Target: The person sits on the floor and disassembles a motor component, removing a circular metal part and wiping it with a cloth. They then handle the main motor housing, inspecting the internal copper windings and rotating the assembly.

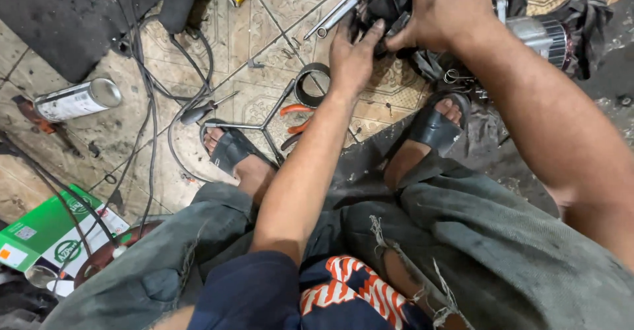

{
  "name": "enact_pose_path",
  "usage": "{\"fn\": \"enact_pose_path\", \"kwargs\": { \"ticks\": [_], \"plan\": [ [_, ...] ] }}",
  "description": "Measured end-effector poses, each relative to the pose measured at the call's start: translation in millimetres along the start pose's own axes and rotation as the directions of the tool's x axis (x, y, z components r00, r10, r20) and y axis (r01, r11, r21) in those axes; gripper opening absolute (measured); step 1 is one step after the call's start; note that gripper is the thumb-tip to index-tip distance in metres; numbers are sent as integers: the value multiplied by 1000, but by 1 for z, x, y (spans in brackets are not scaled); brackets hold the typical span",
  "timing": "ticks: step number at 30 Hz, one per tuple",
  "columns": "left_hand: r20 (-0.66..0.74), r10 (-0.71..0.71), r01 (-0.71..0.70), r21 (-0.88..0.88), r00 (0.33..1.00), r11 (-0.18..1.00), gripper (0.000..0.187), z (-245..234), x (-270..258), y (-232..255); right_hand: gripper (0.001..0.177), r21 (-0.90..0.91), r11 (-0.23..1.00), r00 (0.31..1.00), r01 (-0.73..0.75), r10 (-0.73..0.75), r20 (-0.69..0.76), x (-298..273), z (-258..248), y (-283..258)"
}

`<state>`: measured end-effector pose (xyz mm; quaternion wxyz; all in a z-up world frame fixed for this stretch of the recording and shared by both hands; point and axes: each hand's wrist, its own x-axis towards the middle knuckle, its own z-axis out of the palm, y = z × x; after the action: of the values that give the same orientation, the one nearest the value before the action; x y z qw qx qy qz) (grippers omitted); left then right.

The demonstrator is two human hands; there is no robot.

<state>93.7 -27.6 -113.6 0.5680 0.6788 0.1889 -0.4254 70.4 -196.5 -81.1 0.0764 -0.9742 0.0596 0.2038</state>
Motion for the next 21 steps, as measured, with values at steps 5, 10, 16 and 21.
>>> {"fn": "enact_pose_path", "kwargs": {
  "ticks": [5, 10, 16, 21],
  "plan": [
    [-45, 21, -23, -32, 999, 999, 84, 0, -7, 2, 118, 113, 991, 997, -78, 79, -5, -9, -19, -20],
    [-134, 25, -22, 24, 991, 999, 54, 4, -7, -2, 117, -67, 997, 997, -46, 42, -61, -7, -6, -17],
    [-189, 74, -64, 60, 979, 996, 35, 9, -1, -10, 112, 21, 997, 996, -79, 80, -26, -10, -17, -22],
    [-199, 204, -199, 49, 959, 979, 39, 3, 4, -14, 91, -94, 983, 987, -158, 158, -8, -8, 6, -21]
  ]
}}
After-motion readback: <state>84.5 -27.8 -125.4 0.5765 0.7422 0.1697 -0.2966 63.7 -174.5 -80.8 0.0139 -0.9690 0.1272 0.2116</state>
